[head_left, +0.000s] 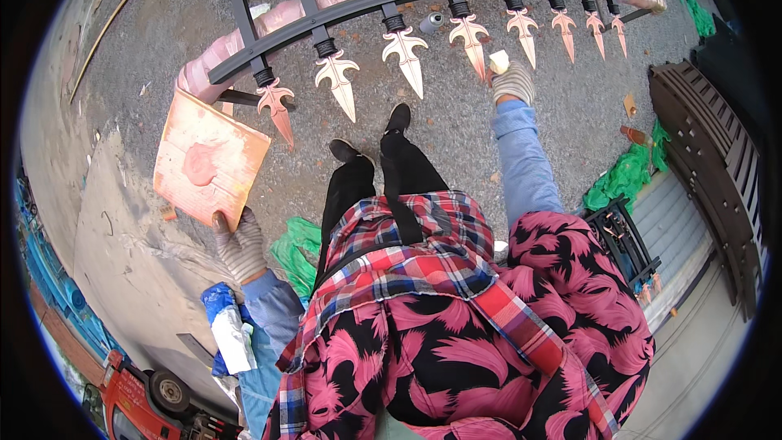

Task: The person holds a small paint palette in the left hand and uses a sponge in the right hand to apply paint to the tips of decorative metal spearheads mounted on a black metal gate. The person works sequentially along the gate, treating each spearhead one at a time.

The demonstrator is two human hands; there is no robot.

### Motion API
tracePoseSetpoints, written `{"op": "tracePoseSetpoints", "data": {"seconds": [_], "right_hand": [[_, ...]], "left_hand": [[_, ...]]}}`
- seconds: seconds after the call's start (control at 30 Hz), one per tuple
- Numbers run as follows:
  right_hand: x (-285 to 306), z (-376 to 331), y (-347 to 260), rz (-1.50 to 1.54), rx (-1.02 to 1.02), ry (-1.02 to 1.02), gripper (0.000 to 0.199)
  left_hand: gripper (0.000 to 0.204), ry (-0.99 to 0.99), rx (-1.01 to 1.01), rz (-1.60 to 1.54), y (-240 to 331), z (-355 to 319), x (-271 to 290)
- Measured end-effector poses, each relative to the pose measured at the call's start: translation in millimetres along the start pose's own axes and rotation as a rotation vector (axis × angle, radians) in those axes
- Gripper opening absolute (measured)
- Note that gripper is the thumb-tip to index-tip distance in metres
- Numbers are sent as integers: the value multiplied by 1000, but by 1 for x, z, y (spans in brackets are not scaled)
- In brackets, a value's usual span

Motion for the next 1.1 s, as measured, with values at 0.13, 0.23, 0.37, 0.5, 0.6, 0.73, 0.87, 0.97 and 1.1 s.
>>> {"op": "tracePoseSetpoints", "data": {"seconds": [0.13, 0.23, 0.37, 0.5, 0.6, 0.73, 0.87, 0.97, 1.1], "right_hand": [[-1, -54, -33, 381, 117, -40, 36], [-33, -52, -42, 423, 182, 54, 38], [-5, -73, -100, 163, 226, 27, 39], [0, -54, -123, 165, 201, 22, 37], [-35, -52, -103, 24, 138, -24, 37], [-57, -82, -37, 13, 95, -113, 36], [-40, -112, -54, 511, 157, -209, 39], [-31, -139, -114, 255, 415, 95, 43], [-64, -162, -216, 166, 552, -165, 46]], "left_hand": [[50, 27, -21, -5, 20, 3, 18], [50, 11, 28, -11, 13, 19, 13], [52, 4, 18, 16, 19, 14, 5], [54, -12, 50, 57, 17, 17, -1], [55, -12, 57, 45, 17, 18, -1], [56, -22, 72, 31, 20, 22, 8], [55, -10, 56, 51, 19, 23, 8], [55, -39, 58, 64, 19, 27, 4], [54, -49, 68, 62, 24, 29, 6]]}}
Point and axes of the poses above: each hand's wrist, its own z-axis towards the middle knuckle, its own x-axis out of the back of the hand, y = z × x, the point moved 9 cm from there along z, towards the middle knuckle, and after that the axes turned 11 degrees about -y, right-handed, at the moved point
